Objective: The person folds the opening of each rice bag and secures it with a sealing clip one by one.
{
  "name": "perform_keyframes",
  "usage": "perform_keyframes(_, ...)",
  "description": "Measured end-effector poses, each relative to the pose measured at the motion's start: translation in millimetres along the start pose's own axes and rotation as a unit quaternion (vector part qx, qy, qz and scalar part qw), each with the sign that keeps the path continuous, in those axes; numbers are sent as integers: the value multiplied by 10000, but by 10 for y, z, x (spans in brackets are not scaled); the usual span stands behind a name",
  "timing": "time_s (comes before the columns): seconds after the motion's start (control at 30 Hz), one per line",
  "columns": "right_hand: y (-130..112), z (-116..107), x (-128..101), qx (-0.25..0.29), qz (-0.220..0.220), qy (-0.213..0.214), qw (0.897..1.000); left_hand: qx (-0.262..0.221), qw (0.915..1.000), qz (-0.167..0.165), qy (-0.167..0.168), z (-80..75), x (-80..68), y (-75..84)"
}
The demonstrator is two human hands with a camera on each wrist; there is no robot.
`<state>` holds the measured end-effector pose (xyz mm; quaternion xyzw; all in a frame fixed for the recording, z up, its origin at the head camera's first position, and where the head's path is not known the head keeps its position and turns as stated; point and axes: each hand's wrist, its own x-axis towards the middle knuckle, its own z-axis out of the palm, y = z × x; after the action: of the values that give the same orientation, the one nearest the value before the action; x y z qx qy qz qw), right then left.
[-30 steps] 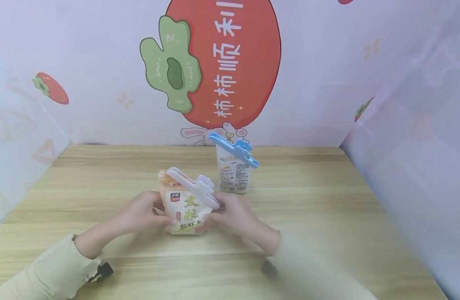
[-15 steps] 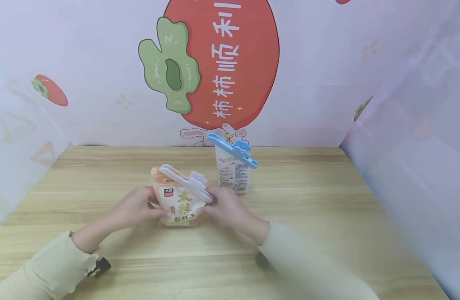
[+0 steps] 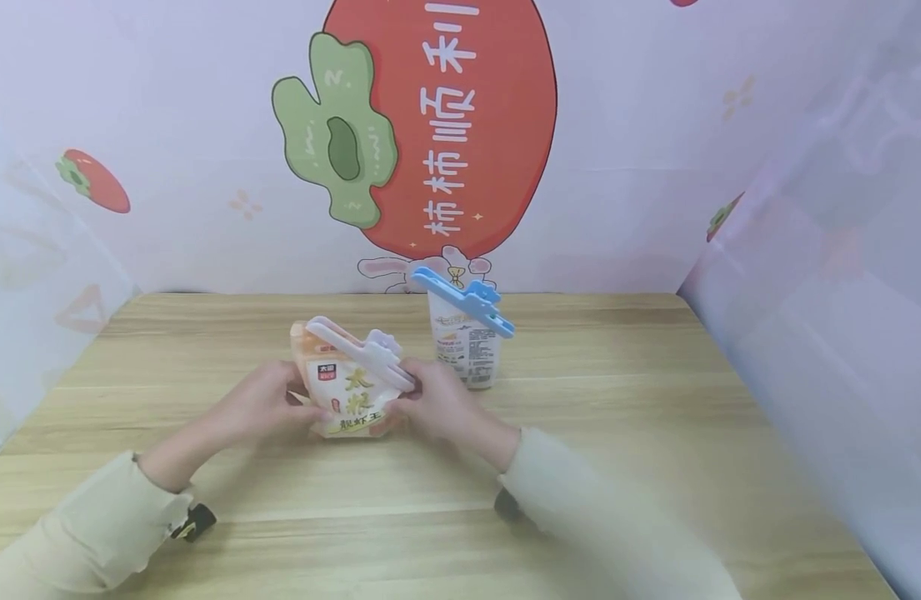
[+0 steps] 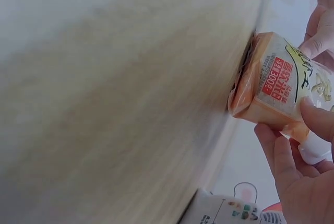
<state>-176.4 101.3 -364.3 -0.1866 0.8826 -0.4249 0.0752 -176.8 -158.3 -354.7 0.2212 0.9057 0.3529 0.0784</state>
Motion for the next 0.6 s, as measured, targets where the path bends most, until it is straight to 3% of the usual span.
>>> perform_keyframes(0.3, -18, 75, 151, 163, 109, 43, 9998, 146, 9998, -1, 134, -78, 49, -110)
perform_keyframes(0.6, -82, 107, 238, 112, 398, 170, 9990, 239, 9994, -205, 161, -114, 105, -148)
